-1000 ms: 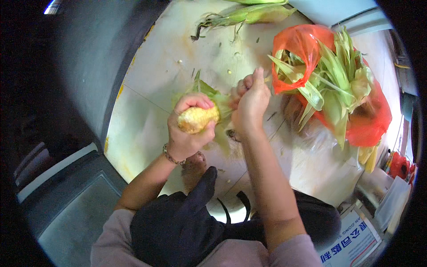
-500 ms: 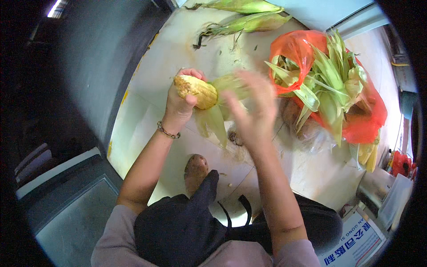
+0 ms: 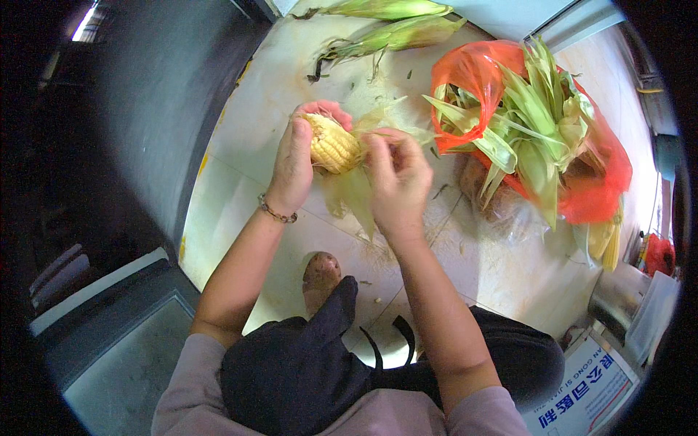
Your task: The person sits on the floor and shucks corn cobs by hand, removing husks and silk. The person places the shucked corn into a white colander and discards the husks into a red plastic bag.
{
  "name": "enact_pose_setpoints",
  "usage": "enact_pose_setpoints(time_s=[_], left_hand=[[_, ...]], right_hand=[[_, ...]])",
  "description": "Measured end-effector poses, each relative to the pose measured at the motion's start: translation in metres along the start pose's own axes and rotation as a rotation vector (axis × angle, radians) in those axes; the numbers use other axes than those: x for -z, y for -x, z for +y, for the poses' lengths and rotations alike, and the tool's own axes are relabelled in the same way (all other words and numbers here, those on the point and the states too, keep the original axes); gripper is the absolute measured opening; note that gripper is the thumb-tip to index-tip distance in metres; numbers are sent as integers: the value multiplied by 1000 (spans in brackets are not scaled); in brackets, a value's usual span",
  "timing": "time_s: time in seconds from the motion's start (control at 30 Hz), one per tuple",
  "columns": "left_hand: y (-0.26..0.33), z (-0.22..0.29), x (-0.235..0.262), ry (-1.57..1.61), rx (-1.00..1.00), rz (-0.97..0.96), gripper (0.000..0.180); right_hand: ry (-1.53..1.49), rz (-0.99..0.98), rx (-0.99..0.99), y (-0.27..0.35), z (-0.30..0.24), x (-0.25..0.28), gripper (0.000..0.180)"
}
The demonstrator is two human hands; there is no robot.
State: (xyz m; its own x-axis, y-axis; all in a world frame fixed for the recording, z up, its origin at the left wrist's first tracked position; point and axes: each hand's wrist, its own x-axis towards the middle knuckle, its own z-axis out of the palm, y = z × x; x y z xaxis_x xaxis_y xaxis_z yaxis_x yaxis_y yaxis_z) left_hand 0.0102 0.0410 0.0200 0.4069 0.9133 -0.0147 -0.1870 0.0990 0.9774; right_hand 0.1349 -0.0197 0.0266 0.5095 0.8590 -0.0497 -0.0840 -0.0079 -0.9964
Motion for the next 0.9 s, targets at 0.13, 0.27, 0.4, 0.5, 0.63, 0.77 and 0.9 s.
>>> enact_pose_setpoints(time_s=[0.13, 0.27, 0.4, 0.5, 0.63, 0.77, 0.9], left_hand=[[-4, 1, -2, 35, 21, 24, 62], [-2, 3, -6, -121, 15, 12, 78], [-4, 1, -5, -173, -124, -72, 65], [-11, -3, -5, -264, -200, -98, 67], [-7, -4, -3, -156, -106, -47, 69], [-8, -1, -2, -80, -66, -49, 72], [-7, 1, -1, -196, -49, -53, 87]], right_hand=[[-37, 33, -350, 4, 31, 31, 16], [401, 153, 53, 3, 17, 28, 24], [360, -48, 476, -13, -19, -1, 22], [62, -127, 283, -16, -14, -7, 16], [-96, 10, -28, -6, 6, -3, 18], [-114, 224, -371, -11, 27, 35, 26], [413, 203, 297, -1, -7, 26, 33]])
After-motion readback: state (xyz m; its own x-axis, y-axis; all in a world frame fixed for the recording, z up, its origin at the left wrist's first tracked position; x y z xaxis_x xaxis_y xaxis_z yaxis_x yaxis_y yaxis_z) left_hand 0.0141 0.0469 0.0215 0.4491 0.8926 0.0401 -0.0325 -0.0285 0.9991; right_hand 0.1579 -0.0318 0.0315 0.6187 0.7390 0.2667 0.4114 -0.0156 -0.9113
